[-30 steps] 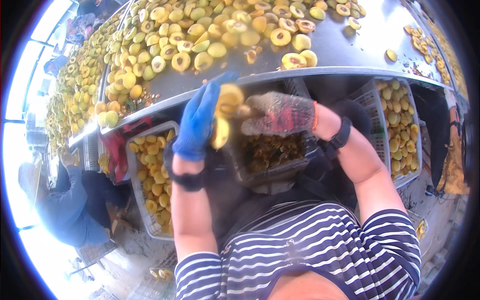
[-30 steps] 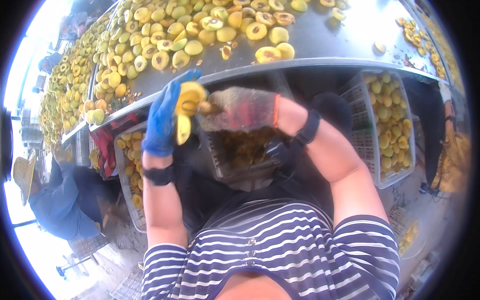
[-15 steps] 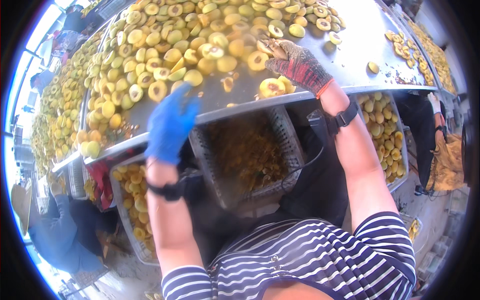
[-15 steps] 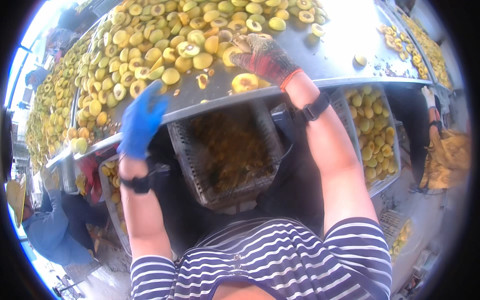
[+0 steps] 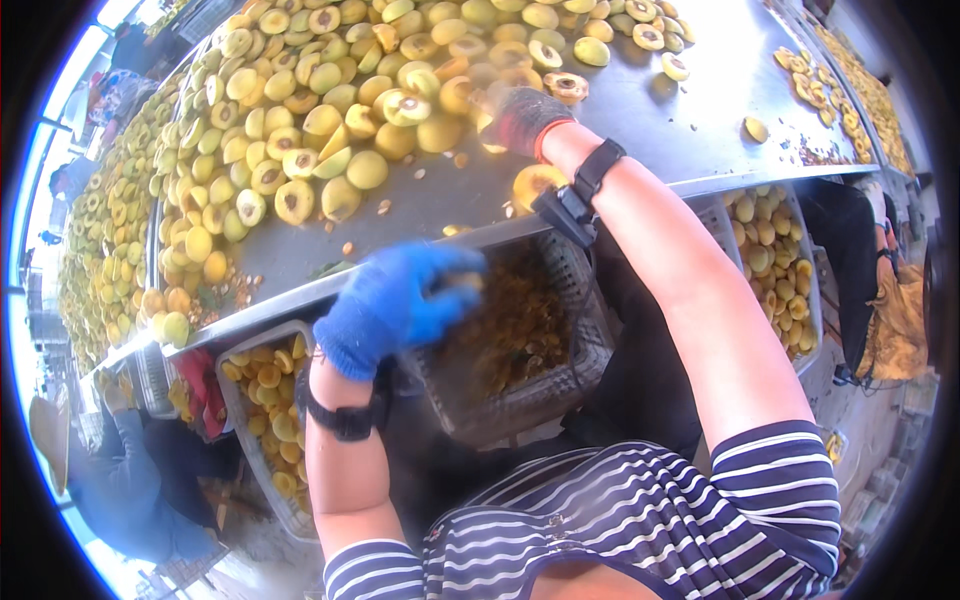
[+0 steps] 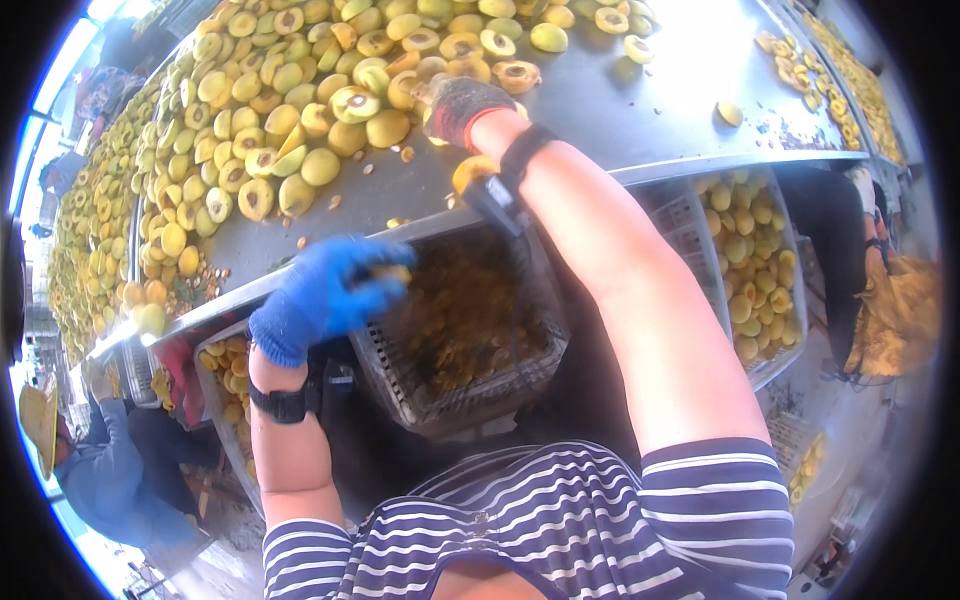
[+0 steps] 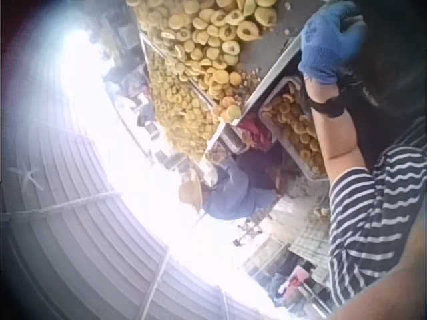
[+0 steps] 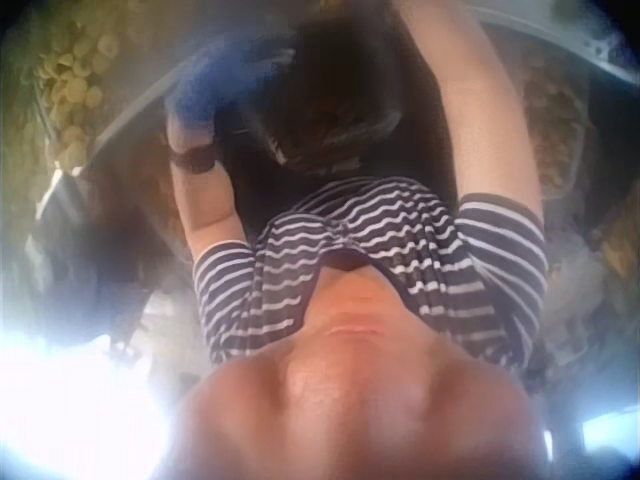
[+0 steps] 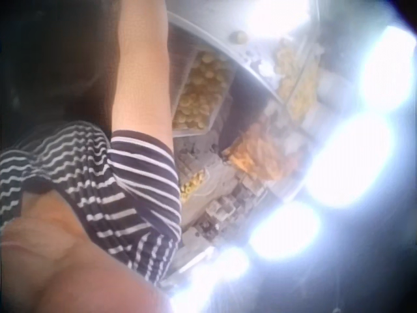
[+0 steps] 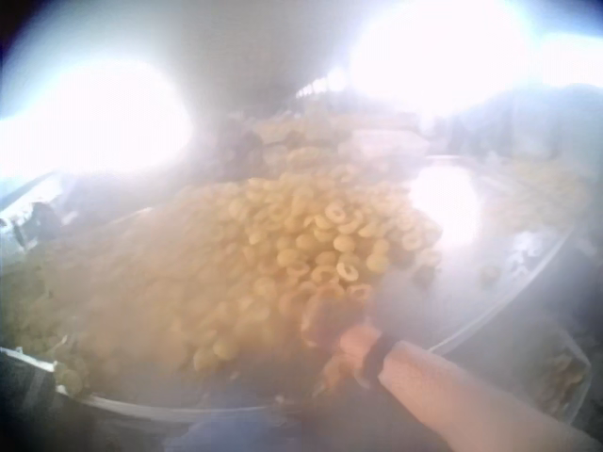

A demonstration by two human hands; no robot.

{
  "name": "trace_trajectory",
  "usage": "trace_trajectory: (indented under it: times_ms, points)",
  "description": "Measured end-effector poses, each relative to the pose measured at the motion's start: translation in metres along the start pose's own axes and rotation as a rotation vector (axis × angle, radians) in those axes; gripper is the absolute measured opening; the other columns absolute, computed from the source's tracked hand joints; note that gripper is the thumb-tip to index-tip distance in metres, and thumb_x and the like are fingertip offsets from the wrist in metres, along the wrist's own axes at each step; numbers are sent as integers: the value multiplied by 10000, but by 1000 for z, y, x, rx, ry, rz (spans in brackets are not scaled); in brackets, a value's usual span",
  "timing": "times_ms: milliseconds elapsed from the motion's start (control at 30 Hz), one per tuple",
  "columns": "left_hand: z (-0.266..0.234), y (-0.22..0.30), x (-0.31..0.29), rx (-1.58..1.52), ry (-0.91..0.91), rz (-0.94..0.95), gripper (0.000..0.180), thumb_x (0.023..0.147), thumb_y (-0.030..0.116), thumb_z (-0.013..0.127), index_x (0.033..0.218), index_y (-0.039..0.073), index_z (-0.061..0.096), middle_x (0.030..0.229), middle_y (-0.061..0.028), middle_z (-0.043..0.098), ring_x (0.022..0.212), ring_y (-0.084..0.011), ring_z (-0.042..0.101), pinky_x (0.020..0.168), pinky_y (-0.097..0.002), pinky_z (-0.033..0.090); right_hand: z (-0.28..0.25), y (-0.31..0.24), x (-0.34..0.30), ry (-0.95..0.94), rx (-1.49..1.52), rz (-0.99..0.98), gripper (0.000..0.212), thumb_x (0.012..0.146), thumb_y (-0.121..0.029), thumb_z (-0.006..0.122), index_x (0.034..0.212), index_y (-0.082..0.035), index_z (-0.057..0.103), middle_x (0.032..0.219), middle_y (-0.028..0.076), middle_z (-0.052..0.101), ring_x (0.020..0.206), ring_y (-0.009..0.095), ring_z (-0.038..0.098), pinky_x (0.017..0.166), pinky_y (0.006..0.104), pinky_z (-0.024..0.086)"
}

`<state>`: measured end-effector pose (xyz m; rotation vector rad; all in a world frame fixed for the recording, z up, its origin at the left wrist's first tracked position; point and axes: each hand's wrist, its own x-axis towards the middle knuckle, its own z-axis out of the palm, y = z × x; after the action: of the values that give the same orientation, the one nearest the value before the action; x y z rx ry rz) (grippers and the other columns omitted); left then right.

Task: The person removes seeds from halves of fruit using a small tool and places the processed fruit into a plastic crate.

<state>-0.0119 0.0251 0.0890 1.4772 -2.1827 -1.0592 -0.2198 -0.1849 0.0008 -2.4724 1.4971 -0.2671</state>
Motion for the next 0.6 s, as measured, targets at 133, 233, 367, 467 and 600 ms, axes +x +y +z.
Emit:
trace_trajectory:
  times_ms: [133,233,367,467,600]
  points:
    - [13,-20,-25,-9,197,142,547,855,294,732,1312,40,570,1119,-192,659,978,-262,673,842,-362,536,-41,-51,-40,-143,858,300,406,847,-354,712,1118,-58,656,688,35,589,603,116,570,512,297,442]
    - [20,-19,-4,-193,592,208,533,921,230,668,1360,-19,497,1200,-162,629,1114,-220,613,948,-342,494,-74,-110,-99,-95,1276,195,404,933,-454,625,1109,-95,684,752,-31,610,622,68,561,507,192,393]
    - [24,-2,4,-863,715,296,500,982,204,578,1403,-29,439,1314,-138,565,1242,-236,529,1024,-311,429,-46,-154,-139,-89,1698,106,299,914,-318,680,1096,-85,630,871,35,650,630,129,588,501,301,469]
    - [10,-26,8,116,1048,491,411,1043,220,458,1355,-49,472,1322,-181,556,1194,-245,566,1002,-346,471,-50,-154,-154,103,997,-181,274,940,-234,646,1154,-76,579,897,64,641,717,170,625,566,308,489]
    - [12,-35,11,-350,879,443,402,1060,207,390,1323,-83,483,1245,-184,600,1069,-248,624,931,-348,519,-45,-154,-164,328,351,-318,351,883,-245,707,1131,-51,551,830,151,607,735,313,634,604,379,489]
